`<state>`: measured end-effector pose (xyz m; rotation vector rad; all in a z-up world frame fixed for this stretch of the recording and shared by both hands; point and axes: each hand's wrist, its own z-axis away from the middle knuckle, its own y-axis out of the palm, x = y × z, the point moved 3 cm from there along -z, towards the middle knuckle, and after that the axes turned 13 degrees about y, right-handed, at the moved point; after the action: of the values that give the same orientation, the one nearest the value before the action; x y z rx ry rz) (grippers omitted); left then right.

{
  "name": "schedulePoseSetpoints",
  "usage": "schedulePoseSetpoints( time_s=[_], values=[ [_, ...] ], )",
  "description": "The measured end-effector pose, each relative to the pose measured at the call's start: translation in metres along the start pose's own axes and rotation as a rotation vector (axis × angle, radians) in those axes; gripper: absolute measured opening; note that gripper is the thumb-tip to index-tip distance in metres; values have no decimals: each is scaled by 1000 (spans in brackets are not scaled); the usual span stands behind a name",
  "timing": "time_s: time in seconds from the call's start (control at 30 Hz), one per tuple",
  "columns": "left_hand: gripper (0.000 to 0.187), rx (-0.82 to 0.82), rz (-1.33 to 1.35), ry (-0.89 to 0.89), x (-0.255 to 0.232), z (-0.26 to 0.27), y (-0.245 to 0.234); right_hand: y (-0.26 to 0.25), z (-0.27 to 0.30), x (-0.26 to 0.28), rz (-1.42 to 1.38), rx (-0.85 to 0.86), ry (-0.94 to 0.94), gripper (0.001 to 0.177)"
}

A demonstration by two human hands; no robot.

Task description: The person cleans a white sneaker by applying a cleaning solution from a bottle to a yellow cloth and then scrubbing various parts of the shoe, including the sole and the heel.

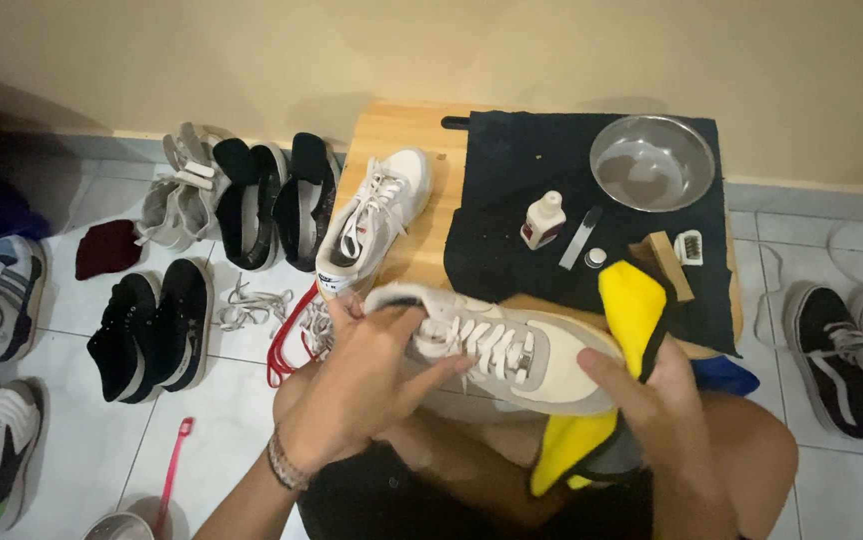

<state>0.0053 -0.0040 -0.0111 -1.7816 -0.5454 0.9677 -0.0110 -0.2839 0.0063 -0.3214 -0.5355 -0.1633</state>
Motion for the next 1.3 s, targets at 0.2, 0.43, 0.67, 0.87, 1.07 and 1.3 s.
schedulePoseSetpoints(
  time_s=[0.2,0.43,0.67,0.87,1.07,1.3],
  values=[
    [55,78,108,90,7,19,27,-8,-26,3,65,44,-64,64],
    [38,-62,284,-34,6,21,35,-16,-37,8,162,45,-172,70],
    [39,111,391,-161,-2,15,14,-18,-26,30,190,90,-240,67],
    [16,-59,1158,-255,12,12,58,-30,-77,15,198,-252,-1028,47],
    [14,-221,1564,-380,6,13,72,-39,-78,-72,457,-628,-1549,53],
    [32,-248,1550,-636,-15,2,54,27,-40,-75,737,-337,-1718,61]
  ],
)
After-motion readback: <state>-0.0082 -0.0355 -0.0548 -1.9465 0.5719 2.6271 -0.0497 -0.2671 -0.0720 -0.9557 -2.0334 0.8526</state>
